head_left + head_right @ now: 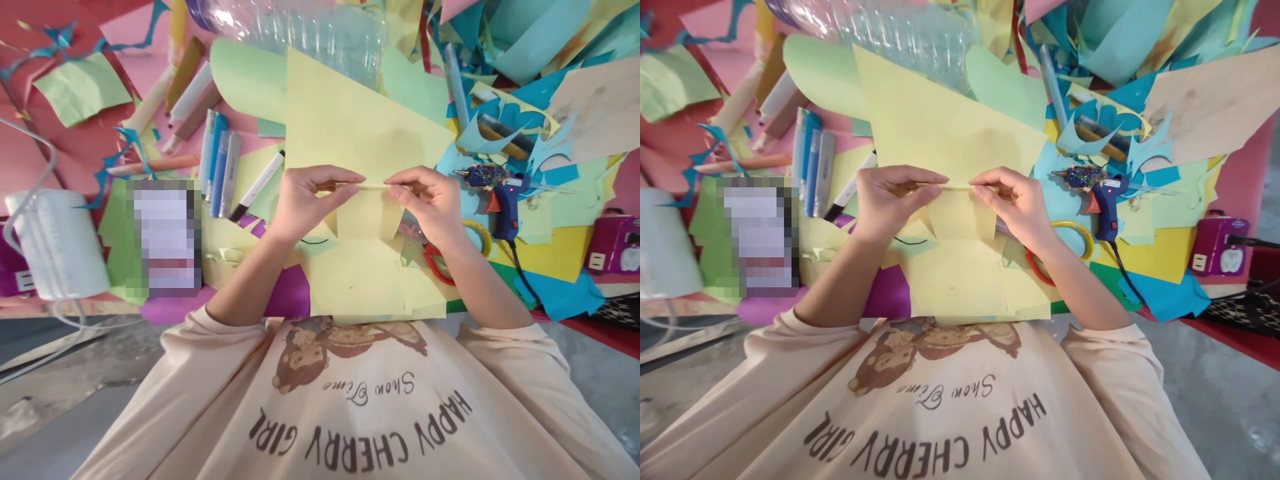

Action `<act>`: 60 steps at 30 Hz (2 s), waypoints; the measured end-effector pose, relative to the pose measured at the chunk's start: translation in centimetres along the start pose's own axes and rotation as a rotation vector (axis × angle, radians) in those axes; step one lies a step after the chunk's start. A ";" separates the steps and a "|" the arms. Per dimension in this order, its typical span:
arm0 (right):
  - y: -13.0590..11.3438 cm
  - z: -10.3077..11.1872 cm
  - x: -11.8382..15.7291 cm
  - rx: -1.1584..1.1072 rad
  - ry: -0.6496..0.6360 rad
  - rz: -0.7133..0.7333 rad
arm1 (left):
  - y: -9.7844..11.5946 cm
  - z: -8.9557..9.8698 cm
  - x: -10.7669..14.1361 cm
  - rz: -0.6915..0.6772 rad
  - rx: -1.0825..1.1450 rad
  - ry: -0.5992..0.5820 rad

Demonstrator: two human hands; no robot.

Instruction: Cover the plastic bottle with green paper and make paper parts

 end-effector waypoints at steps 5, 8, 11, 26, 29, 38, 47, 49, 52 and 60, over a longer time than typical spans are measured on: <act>0.0 0.1 -0.1 -0.009 0.020 -0.011 | -0.4 0.1 -0.1 0.031 0.056 0.012; 0.0 0.2 0.0 0.001 0.032 -0.026 | -0.6 0.3 -0.1 0.054 0.064 0.019; 0.2 0.6 -0.1 0.010 0.051 -0.051 | -1.2 0.6 -0.1 0.095 0.026 0.039; 0.5 0.1 0.4 -0.010 0.025 -0.069 | -0.3 -0.9 0.0 0.097 -0.021 -0.146; 0.5 0.1 0.3 -0.020 0.014 -0.074 | -0.4 -0.7 -0.1 0.085 -0.052 -0.111; 1.0 0.2 0.0 -0.051 -0.025 -0.098 | -0.5 0.0 -0.1 0.099 -0.071 -0.067; 0.5 -0.1 0.2 -0.008 -0.029 -0.103 | -0.2 -0.7 0.1 0.090 -0.073 -0.089; 0.9 -0.8 0.4 -0.024 -0.074 -0.135 | 0.0 -1.1 0.2 0.081 -0.060 -0.103; 1.5 -1.1 0.6 -0.022 -0.090 -0.165 | 0.0 -1.3 0.2 0.089 -0.052 -0.128; 0.8 -0.1 0.0 0.007 -0.034 -0.087 | -0.4 -0.7 -0.3 0.131 -0.072 -0.188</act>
Point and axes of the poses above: each hand's wrist, its own x-axis away from the middle knuckle, its own z-axis out of the back of the hand, y = z × x, the point moved 10 cm from there along -x, towards the middle knuckle, and after that the axes turned 1 degree about -z, right-handed, at the moved point
